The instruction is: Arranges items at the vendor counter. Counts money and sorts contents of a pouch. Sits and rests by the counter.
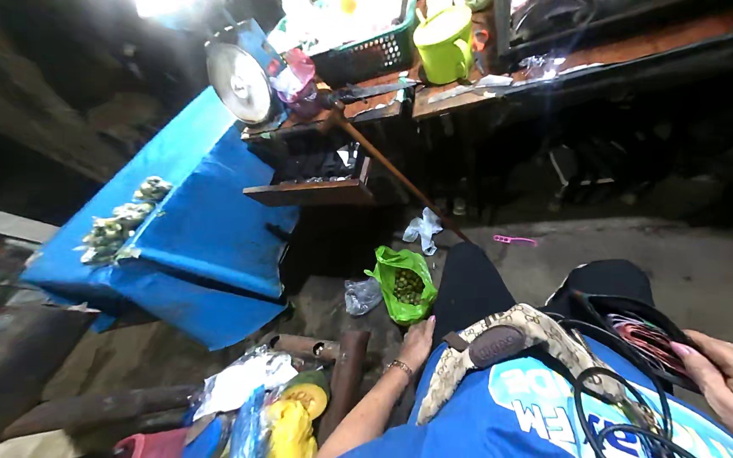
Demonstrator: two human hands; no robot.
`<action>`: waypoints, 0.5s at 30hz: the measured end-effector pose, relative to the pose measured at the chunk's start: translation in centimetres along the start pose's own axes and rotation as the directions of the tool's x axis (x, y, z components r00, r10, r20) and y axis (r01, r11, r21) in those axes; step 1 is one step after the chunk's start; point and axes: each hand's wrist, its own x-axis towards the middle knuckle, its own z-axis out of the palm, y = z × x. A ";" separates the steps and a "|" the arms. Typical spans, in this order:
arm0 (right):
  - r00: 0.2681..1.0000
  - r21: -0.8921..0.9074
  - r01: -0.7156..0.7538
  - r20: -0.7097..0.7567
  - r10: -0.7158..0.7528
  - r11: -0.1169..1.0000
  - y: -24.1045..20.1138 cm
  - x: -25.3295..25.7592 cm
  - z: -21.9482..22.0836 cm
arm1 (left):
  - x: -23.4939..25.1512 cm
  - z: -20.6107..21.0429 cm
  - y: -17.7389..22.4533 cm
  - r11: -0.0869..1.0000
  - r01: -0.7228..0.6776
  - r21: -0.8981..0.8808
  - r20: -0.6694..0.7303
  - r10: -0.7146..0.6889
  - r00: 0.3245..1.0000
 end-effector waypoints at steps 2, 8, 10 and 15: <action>0.998 0.017 -0.001 0.066 0.000 1.000 0.0 -0.1 -0.3 | -0.7 0.6 -0.1 0.999 0.031 -0.029 0.070 -0.029 0.997; 0.962 0.019 -0.087 0.261 0.079 0.996 -0.2 0.0 -0.7 | -0.2 2.0 -1.1 0.989 0.035 -0.144 0.065 -0.026 0.998; 0.954 -0.018 -0.096 0.282 0.097 0.995 0.0 0.1 -0.6 | 0.2 2.2 -1.4 0.990 0.034 -0.134 0.065 -0.025 0.998; 0.930 -0.088 -0.150 0.326 0.171 0.985 -0.2 0.5 -0.3 | 0.3 1.2 -0.4 0.996 0.055 -0.066 0.093 -0.049 0.994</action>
